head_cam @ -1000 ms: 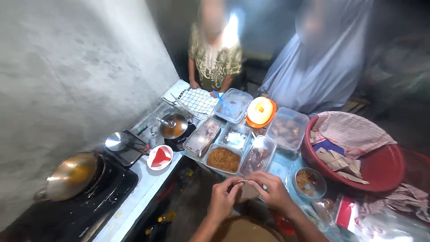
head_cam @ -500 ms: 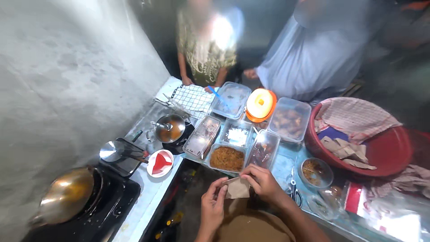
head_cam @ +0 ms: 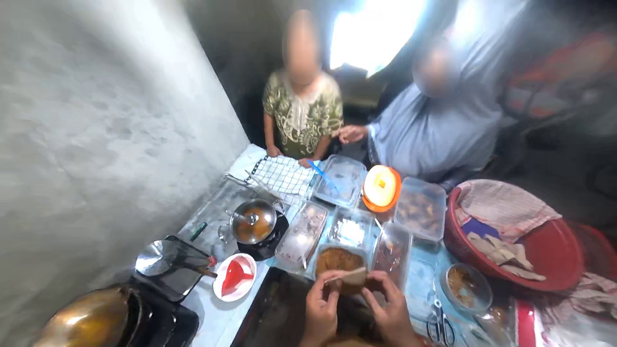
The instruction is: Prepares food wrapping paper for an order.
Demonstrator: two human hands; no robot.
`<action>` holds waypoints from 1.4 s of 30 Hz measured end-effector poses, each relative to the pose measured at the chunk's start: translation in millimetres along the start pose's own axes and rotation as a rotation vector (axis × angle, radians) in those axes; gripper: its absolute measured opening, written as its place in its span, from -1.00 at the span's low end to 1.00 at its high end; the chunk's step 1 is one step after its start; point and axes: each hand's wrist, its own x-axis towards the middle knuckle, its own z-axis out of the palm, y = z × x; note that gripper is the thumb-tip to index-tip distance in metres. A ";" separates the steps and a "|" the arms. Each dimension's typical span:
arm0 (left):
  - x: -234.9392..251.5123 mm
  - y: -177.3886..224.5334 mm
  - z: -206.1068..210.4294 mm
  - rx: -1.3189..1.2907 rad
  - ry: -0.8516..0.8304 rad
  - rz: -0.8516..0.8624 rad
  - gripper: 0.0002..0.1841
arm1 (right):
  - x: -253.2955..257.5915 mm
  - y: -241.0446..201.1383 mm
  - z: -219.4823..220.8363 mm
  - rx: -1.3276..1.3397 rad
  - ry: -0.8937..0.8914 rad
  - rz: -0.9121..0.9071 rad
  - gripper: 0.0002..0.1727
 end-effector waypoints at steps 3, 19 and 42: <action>15.5 -6.0 -8.2 -0.068 -0.077 0.047 -0.69 | 12.2 -2.1 1.9 -0.125 0.030 -0.080 -0.63; 57.2 -22.1 -69.4 -0.128 -0.199 0.046 -0.60 | 24.9 -7.3 69.6 -0.074 0.130 -0.136 -0.74; 50.8 -17.0 -119.6 -0.018 0.062 0.052 -0.72 | 42.1 -17.8 121.3 0.002 0.050 -0.265 -0.77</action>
